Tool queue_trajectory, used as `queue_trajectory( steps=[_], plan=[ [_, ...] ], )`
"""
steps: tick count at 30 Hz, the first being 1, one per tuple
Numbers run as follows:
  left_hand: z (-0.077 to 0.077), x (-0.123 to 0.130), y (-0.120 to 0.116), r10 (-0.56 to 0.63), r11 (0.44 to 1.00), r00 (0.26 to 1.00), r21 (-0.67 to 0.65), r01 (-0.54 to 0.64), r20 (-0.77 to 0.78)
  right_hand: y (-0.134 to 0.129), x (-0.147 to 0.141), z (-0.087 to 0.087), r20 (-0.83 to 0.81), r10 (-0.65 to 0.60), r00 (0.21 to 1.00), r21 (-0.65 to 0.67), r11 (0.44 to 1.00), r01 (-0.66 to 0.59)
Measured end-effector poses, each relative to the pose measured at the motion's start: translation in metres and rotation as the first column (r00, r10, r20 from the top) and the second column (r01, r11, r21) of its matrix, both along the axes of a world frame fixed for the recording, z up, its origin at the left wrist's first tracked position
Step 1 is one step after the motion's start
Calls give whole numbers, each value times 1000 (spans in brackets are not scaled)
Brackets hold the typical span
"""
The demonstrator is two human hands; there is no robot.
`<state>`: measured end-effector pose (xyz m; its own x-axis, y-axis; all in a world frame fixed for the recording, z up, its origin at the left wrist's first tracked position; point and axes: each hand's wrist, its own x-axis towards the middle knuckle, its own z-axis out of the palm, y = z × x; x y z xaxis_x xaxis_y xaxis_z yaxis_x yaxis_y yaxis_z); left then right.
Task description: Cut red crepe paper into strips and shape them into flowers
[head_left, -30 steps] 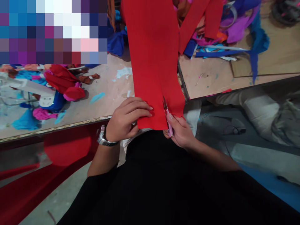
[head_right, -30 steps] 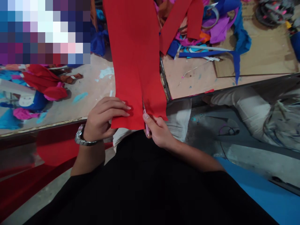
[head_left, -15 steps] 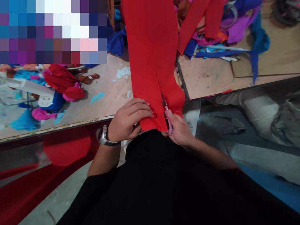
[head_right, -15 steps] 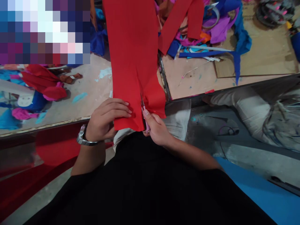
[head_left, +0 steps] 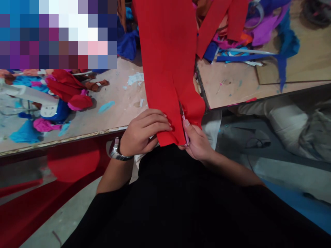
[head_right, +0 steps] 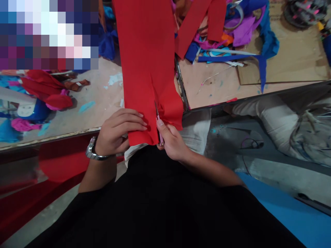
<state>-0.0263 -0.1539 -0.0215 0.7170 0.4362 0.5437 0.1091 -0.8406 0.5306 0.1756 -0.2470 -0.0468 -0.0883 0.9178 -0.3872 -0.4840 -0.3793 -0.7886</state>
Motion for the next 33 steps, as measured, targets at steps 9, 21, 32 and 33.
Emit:
queue_trajectory(
  steps=[9, 21, 32, 33],
  plan=[
    [-2, 1, 0, -1, 1000, 1000, -9, 2, 25, 1, -4, 2, -38, -21, 999, 14, 1000, 22],
    [-2, 1, 0, -13, 1000, 999, -19, 14, 35, 2, -5, 1, -17, -21, 1000, 9, 1000, 21],
    [-4, 0, 0, 13, 1000, 999, -13, -12, 44, 2, -5, 2, 9, -19, 1000, -16, 1000, 19],
    [-5, -1, 0, 19, 1000, 999, -7, -19, 38, 2, -5, 2, 11, -26, 1000, -18, 1000, 26]
  ],
)
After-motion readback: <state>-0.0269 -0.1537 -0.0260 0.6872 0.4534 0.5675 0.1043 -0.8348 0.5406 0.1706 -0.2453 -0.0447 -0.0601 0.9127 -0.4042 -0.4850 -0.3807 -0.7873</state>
